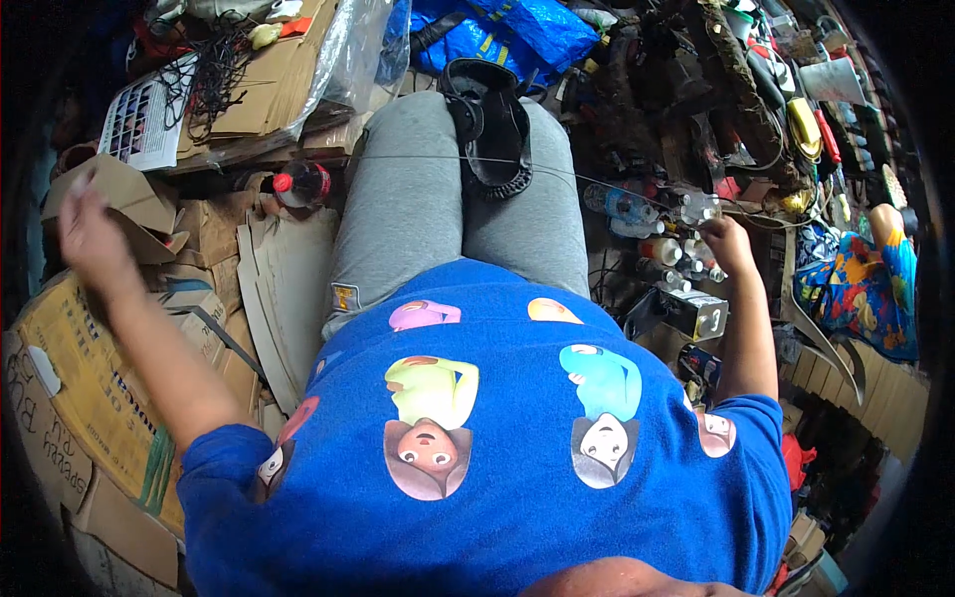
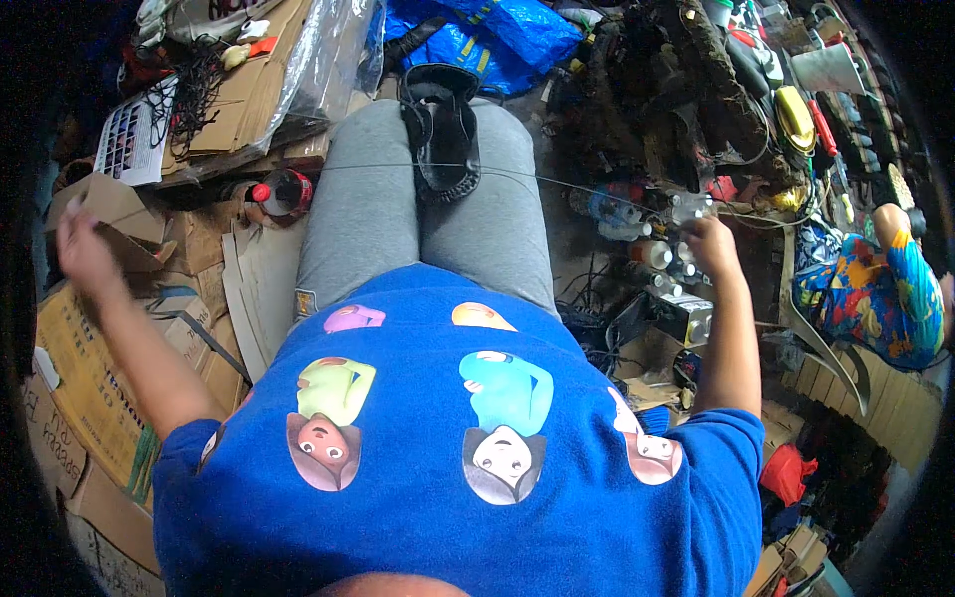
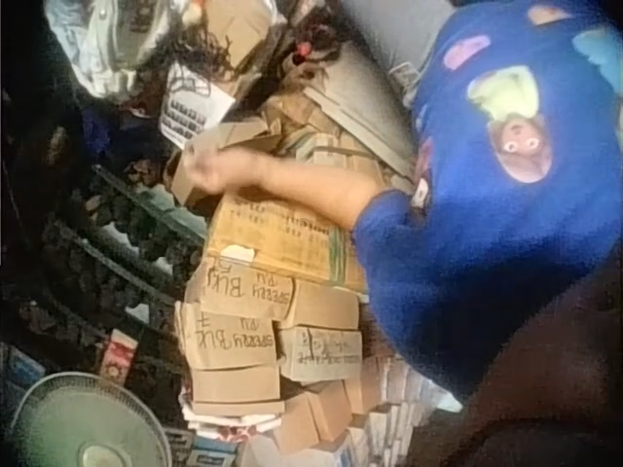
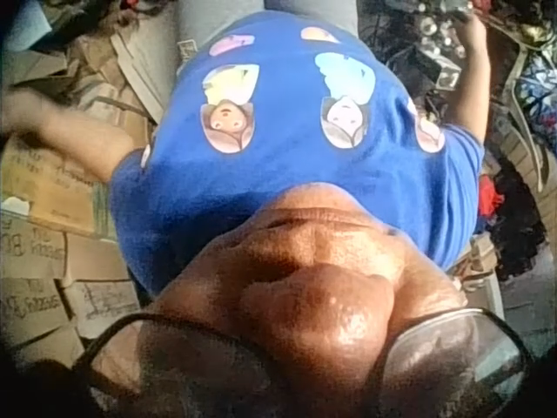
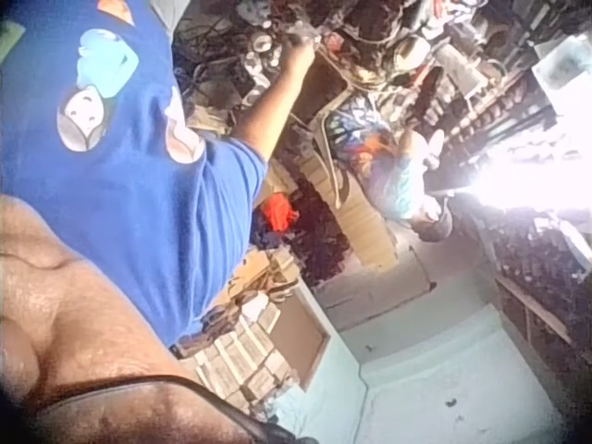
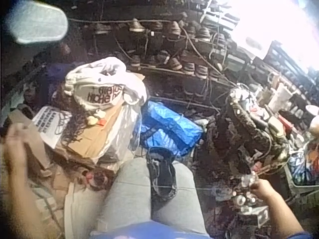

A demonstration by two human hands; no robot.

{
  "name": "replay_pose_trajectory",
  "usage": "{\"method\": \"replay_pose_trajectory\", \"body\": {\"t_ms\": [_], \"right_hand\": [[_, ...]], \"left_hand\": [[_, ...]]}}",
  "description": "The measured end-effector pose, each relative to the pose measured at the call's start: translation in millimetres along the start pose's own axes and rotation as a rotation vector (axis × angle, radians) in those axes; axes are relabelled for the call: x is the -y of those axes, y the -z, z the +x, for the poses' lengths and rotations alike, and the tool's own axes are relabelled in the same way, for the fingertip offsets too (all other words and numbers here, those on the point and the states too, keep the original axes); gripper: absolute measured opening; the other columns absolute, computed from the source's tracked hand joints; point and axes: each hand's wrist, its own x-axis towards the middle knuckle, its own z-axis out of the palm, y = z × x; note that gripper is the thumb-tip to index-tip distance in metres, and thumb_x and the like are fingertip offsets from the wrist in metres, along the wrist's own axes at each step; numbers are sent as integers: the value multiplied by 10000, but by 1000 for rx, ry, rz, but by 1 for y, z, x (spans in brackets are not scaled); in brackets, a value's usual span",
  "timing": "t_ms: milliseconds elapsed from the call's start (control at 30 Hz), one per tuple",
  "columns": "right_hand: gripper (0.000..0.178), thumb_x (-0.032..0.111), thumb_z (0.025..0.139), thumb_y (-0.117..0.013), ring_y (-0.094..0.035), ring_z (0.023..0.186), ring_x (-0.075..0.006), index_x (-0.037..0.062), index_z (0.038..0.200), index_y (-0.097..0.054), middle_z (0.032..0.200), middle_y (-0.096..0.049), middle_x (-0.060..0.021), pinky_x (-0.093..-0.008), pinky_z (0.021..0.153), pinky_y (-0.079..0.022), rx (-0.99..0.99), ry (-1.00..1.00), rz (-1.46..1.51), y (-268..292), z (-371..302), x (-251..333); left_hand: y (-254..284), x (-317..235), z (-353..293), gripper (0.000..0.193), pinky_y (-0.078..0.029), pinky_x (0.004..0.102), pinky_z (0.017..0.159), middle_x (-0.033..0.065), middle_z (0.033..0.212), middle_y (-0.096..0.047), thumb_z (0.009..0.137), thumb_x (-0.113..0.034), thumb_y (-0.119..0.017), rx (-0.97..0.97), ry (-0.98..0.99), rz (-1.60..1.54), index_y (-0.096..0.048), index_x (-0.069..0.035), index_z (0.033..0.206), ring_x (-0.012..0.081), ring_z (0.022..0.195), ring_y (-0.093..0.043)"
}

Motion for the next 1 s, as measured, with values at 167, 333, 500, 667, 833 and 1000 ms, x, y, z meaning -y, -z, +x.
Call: {"method": "replay_pose_trajectory", "body": {"t_ms": [167,333,500,667,833,1000], "right_hand": [[214,77,755,-682,-611,901,-179,44,967,-685,951,-648,-82,-306,821,-474,76,227,637,1,38,141],[119,12,752,-684,-561,850,-111,39,867,-672,842,-578,-21,-264,770,-455,116,528,753,7,73,230],[112,16,740,-705,-564,834,-118,61,841,-687,832,-573,-12,-263,758,-457,133,628,694,0,81,232],[163,48,710,-722,-593,800,-161,98,865,-715,826,-598,-39,-290,736,-479,139,671,744,-8,77,232],[197,56,713,-730,-615,782,-155,112,901,-720,821,-617,-38,-281,702,-488,60,566,758,-17,57,234],[223,29,710,-705,-633,743,-197,123,911,-721,817,-619,-61,-298,663,-504,-33,612,634,-7,45,242]], "left_hand": [[-171,-101,-108,230,-450,312,894,91,1122,-628,802,-83,-657,941,-343,-249,-661,-37,1027,206,1054,-577],[-258,-113,-152,319,-463,364,855,120,1038,-609,747,-184,-715,1285,-519,-207,-603,-52,1016,300,991,-583],[-279,-109,-148,264,-468,349,785,98,888,-592,732,-190,-730,1468,-482,-140,-629,-26,912,263,874,-593],[-283,-102,-149,249,-490,334,771,83,879,-648,730,-214,-726,1565,-272,-270,-687,-49,912,227,848,-631],[-281,-101,-144,266,-448,320,779,95,844,-566,779,-172,-665,1708,-270,-307,-674,-46,1013,221,845,-580],[-277,-106,-139,287,-421,327,776,102,811,-508,814,-145,-617,1774,-385,-227,-665,-60,1084,228,822,-536]]}}
